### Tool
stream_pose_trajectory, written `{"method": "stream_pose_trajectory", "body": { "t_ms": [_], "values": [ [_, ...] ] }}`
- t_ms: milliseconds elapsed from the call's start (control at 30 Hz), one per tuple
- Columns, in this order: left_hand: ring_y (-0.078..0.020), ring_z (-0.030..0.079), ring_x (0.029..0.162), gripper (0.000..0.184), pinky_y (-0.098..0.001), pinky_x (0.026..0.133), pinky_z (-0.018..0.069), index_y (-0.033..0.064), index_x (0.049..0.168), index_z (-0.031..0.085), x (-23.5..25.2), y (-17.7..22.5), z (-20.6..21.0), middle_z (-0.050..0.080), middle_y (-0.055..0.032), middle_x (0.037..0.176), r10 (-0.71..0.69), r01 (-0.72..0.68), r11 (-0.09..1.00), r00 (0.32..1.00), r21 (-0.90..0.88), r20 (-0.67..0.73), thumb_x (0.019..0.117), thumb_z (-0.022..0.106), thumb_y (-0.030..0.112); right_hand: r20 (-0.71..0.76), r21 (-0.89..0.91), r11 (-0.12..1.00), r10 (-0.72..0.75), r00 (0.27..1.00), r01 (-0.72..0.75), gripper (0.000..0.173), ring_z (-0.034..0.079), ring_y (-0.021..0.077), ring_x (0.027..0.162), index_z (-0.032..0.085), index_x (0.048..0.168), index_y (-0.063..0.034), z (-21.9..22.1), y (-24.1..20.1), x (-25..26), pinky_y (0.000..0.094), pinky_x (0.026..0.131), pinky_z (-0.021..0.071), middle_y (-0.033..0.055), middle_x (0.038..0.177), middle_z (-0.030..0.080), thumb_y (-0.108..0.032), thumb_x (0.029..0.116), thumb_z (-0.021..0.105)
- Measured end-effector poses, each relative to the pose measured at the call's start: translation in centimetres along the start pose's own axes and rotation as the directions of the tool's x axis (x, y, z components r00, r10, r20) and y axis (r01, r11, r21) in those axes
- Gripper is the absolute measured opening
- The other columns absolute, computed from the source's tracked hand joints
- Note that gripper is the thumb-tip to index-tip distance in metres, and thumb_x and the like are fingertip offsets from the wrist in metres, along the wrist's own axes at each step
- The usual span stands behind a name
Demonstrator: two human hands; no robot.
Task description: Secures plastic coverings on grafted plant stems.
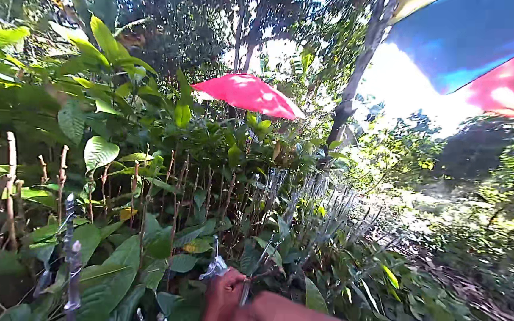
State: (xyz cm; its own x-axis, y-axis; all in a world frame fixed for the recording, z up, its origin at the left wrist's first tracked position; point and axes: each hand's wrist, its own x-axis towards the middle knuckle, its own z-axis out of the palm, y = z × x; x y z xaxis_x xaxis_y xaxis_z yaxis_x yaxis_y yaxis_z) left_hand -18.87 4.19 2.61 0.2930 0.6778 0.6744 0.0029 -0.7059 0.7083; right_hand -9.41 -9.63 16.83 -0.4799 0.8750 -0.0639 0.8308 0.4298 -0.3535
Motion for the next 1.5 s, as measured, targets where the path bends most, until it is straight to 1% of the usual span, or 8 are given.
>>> {"method": "stream_pose_trajectory", "body": {
  "t_ms": [200,333,667,833,1067,1300,1367,1500],
  "values": [
    [-0.0186,0.071,0.084,0.012,-0.0412,0.082,0.0609,0.0036,0.098,0.075,-0.1,0.2,-1.2,0.073,-0.0101,0.100,0.049,-0.054,0.999,0.939,0.005,0.340,0.0937,0.067,0.010,0.062,0.111,0.950,0.287,0.956,-0.293,0.043,0.068,0.0157,0.110,0.046,0.150,-0.0111,-9.2,6.4,1.5,0.0369,0.083,0.0564,0.0052,0.147,0.058,-0.006,0.1078,0.044],
    [-0.0106,0.063,0.065,0.015,-0.0281,0.062,0.0556,0.0038,0.091,0.074,0.3,0.1,-2.5,0.071,-0.0089,0.086,0.098,-0.102,0.994,0.990,0.035,0.103,0.0874,0.071,0.018,-0.046,-0.419,0.790,0.474,0.879,-0.448,0.037,0.062,0.0471,0.116,0.059,0.139,-0.0139,-4.8,6.3,1.3,0.0658,0.091,0.0494,0.0250,0.124,0.065,-0.020,0.1029,0.056],
    [-0.0089,0.067,0.073,0.014,-0.0277,0.071,0.0588,0.0044,0.096,0.077,1.1,1.1,-1.8,0.073,-0.0061,0.091,-0.027,0.027,0.999,0.999,-0.023,-0.019,0.0889,0.071,0.014,-0.140,-0.361,0.920,0.111,0.984,-0.155,0.023,0.072,0.0358,0.076,0.068,0.120,-0.0090,0.3,-0.6,-1.3,0.0559,0.066,0.0575,0.0148,0.087,0.072,-0.015,0.0993,0.062],
    [-0.0351,0.070,0.100,0.022,-0.0585,0.093,0.0532,0.0029,0.106,0.075,0.3,3.4,-2.0,0.073,-0.0183,0.104,-0.094,0.023,0.980,0.929,0.198,0.357,0.0937,0.070,0.021,-0.013,0.301,0.918,0.277,0.961,-0.260,0.032,0.062,0.0074,0.076,0.057,0.136,-0.0045,-7.5,1.8,1.8,0.0262,0.067,0.0524,0.0075,0.108,0.069,-0.018,0.1083,0.050],
    [-0.0094,0.062,0.066,0.017,-0.0284,0.064,0.0544,0.0076,0.096,0.076,0.8,0.8,-3.9,0.071,-0.0059,0.089,0.051,-0.056,0.996,0.996,0.068,0.076,0.0892,0.070,0.021,0.044,-0.197,0.890,0.426,0.904,-0.410,0.034,0.065,0.0383,0.118,0.061,0.137,-0.0080,-2.7,9.3,1.7,0.0645,0.102,0.0464,0.0177,0.126,0.069,-0.016,0.1039,0.056],
    [-0.0069,0.069,0.070,0.013,-0.0242,0.067,0.0613,0.0000,0.099,0.075,1.6,1.2,-2.2,0.073,-0.0073,0.092,-0.077,0.063,0.989,0.991,-0.131,-0.110,0.0880,0.072,0.008,-0.243,-0.386,0.912,0.043,0.969,-0.137,0.023,0.073,0.0373,0.077,0.067,0.122,-0.0064,1.5,1.2,-0.4,0.0560,0.067,0.0587,0.0164,0.088,0.072,-0.016,0.1027,0.058],
    [-0.0132,0.070,0.078,0.015,-0.0326,0.075,0.0594,0.0022,0.098,0.078,1.2,1.6,-1.4,0.075,-0.0093,0.093,-0.020,0.021,1.000,1.000,0.007,-0.012,0.0894,0.070,0.012,-0.128,-0.254,0.965,0.028,0.991,-0.060,0.017,0.072,0.0348,0.079,0.070,0.110,-0.0046,0.7,-1.5,0.1,0.0554,0.071,0.0571,0.0160,0.088,0.072,-0.014,0.1019,0.058],
    [-0.0286,0.073,0.091,0.022,-0.0535,0.085,0.0582,0.0034,0.106,0.075,-0.2,2.2,-1.1,0.074,-0.0148,0.103,0.004,-0.047,0.986,0.966,0.161,0.257,0.0934,0.069,0.020,0.035,0.248,0.930,0.273,0.961,-0.273,0.034,0.066,0.0123,0.092,0.055,0.141,-0.0068,-7.0,2.4,1.6,0.0311,0.074,0.0535,0.0099,0.127,0.067,-0.010,0.1080,0.047]
  ]
}}
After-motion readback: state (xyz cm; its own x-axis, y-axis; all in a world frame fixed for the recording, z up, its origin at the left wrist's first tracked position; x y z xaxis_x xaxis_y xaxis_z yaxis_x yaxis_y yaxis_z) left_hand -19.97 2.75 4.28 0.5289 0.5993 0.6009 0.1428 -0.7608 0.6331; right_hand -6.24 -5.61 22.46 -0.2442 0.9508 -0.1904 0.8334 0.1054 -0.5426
